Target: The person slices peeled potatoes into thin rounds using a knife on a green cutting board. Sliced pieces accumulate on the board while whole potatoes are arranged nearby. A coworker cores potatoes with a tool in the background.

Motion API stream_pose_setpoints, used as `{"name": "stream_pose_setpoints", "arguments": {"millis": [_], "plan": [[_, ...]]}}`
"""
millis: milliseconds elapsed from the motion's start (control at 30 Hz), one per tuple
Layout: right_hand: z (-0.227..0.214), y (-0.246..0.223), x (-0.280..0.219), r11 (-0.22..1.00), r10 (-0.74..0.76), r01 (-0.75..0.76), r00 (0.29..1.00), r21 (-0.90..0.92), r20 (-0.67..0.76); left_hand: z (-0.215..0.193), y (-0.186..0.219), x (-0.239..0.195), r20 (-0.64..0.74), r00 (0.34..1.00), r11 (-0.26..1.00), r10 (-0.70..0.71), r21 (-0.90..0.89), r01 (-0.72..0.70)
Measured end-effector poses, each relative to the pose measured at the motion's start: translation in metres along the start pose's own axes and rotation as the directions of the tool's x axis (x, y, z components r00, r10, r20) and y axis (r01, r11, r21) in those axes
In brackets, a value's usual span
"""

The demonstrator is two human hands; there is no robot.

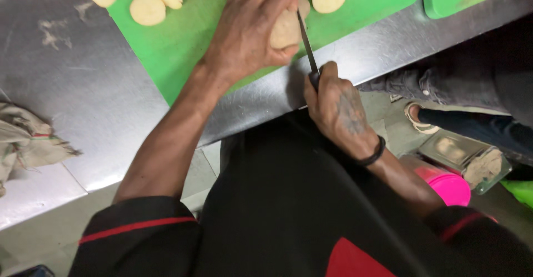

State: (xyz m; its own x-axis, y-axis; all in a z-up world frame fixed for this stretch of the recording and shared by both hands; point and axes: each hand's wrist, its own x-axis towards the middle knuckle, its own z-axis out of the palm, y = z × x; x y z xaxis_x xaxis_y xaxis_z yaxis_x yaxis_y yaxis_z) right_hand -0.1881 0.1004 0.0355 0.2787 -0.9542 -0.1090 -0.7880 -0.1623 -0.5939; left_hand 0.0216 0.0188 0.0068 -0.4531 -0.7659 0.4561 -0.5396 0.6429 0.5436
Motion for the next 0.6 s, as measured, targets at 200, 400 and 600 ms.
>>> {"name": "stream_pose_setpoints", "arguments": {"millis": [200, 400, 600], "plan": [[0.01, 0.012, 0.003, 1.0, 0.03, -0.03, 0.999, -0.011, 0.022, 0.005, -0.002, -0.004, 0.021, 1.0, 1.0, -0.02, 0.004, 0.02], [0.026, 0.02, -0.015, 0.996, 0.09, -0.09, 0.995, -0.008, 0.037, 0.003, 0.001, 0.0, -0.006, 1.0, 1.0, 0.001, 0.012, -0.001], [0.029, 0.032, -0.02, 0.999, 0.043, -0.044, 0.998, 0.019, 0.051, -0.001, 0.007, 0.0, 0.018, 0.998, 0.998, -0.06, 0.035, 0.06]]}}
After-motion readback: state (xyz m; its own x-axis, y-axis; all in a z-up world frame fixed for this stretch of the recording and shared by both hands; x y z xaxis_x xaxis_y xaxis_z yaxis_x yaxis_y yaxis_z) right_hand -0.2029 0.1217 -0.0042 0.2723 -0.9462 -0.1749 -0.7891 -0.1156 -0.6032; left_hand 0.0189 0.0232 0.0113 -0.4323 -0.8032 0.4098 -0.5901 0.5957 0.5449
